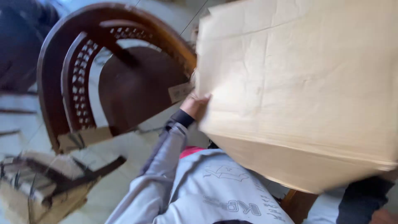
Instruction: Packaging a wooden chair using cardboard sheets and plastic straps to secure it for transport.
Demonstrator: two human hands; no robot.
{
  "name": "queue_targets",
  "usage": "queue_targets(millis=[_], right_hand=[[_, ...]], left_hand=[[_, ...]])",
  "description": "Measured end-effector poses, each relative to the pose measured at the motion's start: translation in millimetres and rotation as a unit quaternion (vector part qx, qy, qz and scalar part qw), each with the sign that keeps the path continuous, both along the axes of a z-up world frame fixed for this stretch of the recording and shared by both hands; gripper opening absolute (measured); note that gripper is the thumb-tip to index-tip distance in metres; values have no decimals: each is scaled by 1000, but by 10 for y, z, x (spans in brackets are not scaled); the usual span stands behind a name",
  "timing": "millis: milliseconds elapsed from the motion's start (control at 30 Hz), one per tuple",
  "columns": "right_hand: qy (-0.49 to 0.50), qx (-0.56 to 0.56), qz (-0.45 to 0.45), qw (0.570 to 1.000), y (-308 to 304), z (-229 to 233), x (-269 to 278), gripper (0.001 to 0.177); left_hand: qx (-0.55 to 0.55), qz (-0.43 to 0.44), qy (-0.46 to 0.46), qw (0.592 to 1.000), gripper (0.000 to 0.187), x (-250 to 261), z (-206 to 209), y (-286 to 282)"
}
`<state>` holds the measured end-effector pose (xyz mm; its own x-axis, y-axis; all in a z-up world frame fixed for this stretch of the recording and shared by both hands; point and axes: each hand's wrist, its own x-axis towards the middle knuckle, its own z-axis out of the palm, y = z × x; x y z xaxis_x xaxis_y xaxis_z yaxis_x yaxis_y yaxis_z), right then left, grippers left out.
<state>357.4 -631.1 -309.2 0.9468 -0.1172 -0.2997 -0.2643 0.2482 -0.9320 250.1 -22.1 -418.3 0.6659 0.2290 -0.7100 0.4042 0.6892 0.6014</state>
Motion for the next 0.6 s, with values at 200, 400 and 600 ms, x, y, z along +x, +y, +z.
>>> queue_targets(millis=[200, 400, 600], right_hand=[[57, 89, 202, 974, 1132, -209, -537, 26], [268, 58, 305, 912, 2574, -252, -1306, 67], [226, -72, 395, 887, 3261, -631, -2027, 57]], left_hand=[[257, -43, -63, 963, 33, -1126, 579, 1827], [222, -87, -58, 969, 48, -2057, 670, 3235], [555, -208, 143, 793, 17, -2169, 194, 4175]])
